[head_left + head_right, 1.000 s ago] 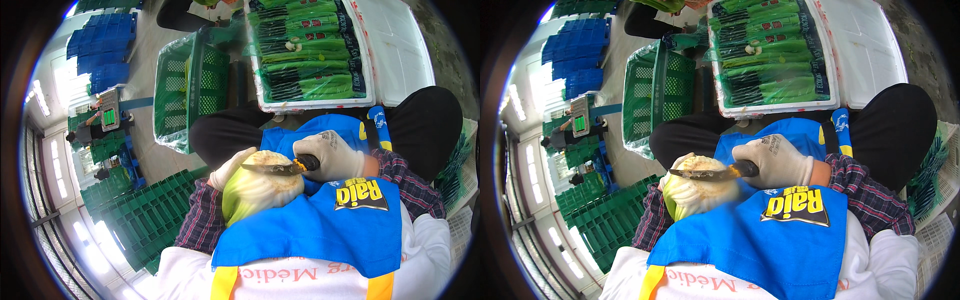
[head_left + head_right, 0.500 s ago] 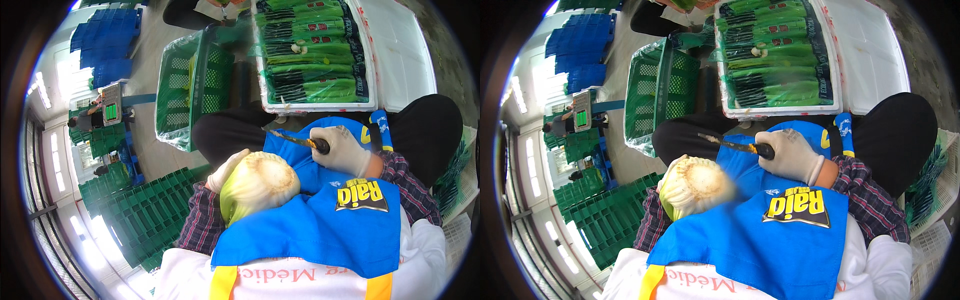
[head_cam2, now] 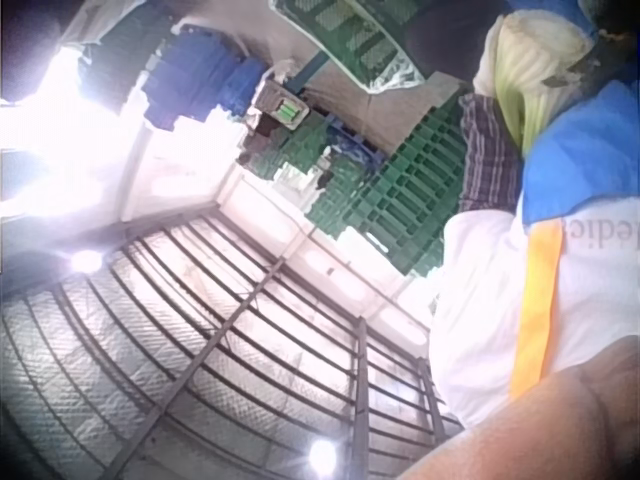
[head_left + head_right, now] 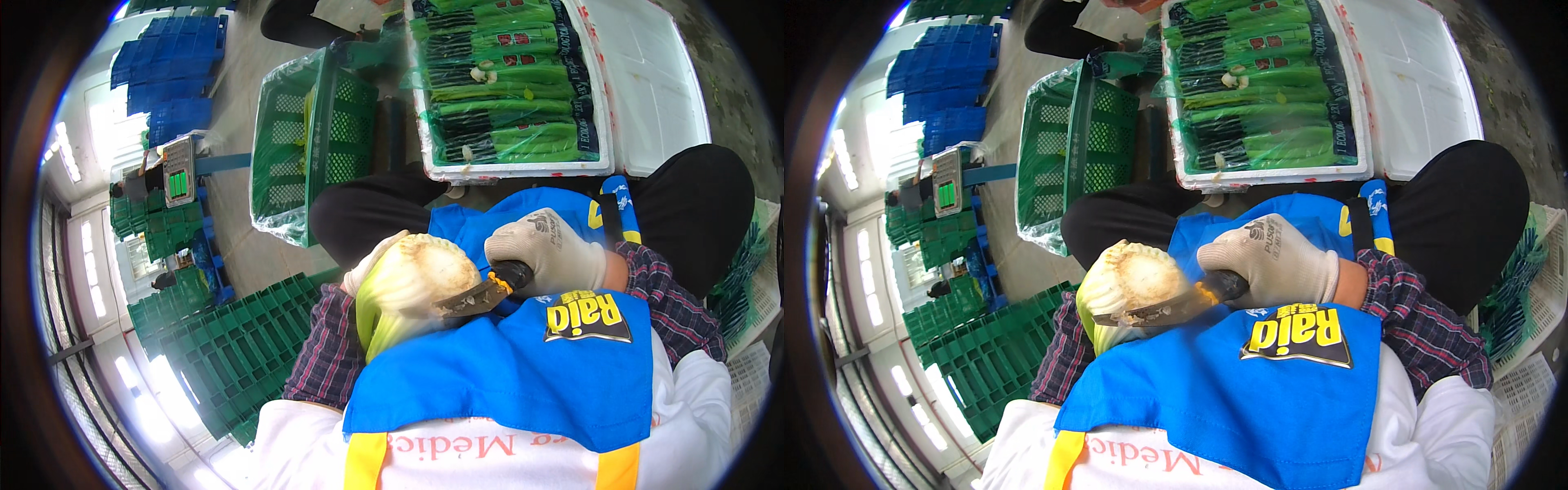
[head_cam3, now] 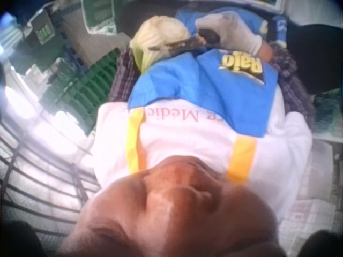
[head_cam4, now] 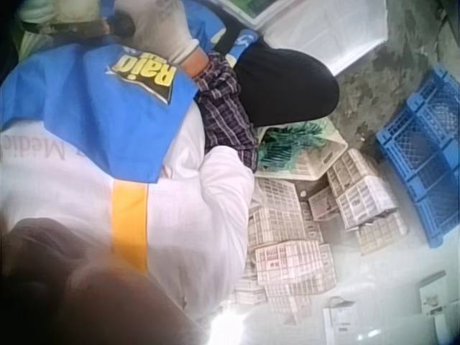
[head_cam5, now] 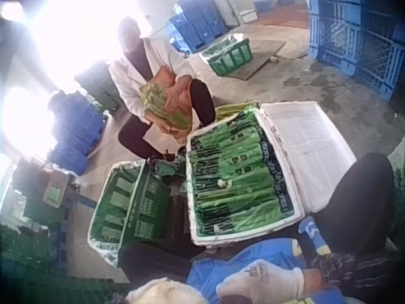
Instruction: The person trims celery stalks using a small knife, cutting off the base and leafy tops. They place the trimmed stalks into a green plastic crate. The task is performed while seated on the floor in a warehouse-like setting.
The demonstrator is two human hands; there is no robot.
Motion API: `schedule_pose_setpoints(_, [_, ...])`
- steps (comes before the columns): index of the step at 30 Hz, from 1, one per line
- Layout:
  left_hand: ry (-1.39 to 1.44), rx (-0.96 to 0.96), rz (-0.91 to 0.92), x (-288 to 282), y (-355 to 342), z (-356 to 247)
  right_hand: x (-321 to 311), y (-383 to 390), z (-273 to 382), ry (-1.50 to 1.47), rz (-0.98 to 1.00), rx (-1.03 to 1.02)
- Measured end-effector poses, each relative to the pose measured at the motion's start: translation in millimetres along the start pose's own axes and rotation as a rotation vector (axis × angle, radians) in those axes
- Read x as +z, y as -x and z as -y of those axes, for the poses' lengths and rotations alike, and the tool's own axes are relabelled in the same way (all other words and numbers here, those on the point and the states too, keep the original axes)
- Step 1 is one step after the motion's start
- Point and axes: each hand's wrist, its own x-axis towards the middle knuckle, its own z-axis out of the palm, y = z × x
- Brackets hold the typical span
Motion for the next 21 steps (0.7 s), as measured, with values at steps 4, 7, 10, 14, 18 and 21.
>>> schedule_pose_setpoints(4, [-0.022, 0.071, 0.013, -2.0, -6.5, 1.3, 3.4, 1.0, -2.7, -0.012, -0.023, 0.025])
schedule_pose_setpoints(7, [-0.303, 0.340, 0.409, 5.2, -12.3, 6.4, 6.5, 2.5, -7.4, 0.015, 0.002, 0.103])
schedule_pose_setpoints(10, [-0.156, 0.143, 0.250, 22.0, -7.6, 7.5, 11.0, 5.1, -13.8, 0.012, -0.059, 0.087])
schedule_pose_setpoints(14, [-0.155, 0.101, 0.189, 51.0, 8.5, 12.5, 14.7, 8.5, -24.4, 0.064, -0.078, 0.165])
schedule_pose_setpoints(18, [-0.102, 0.167, -0.198, 68.2, 21.8, 20.4, 11.1, 8.0, -28.5, 0.080, -0.063, 0.258])
schedule_pose_setpoints(21, [-0.059, 0.049, 0.064, 67.2, 17.6, 20.4, 2.9, 5.1, -21.2, 0.040, -0.093, 0.145])
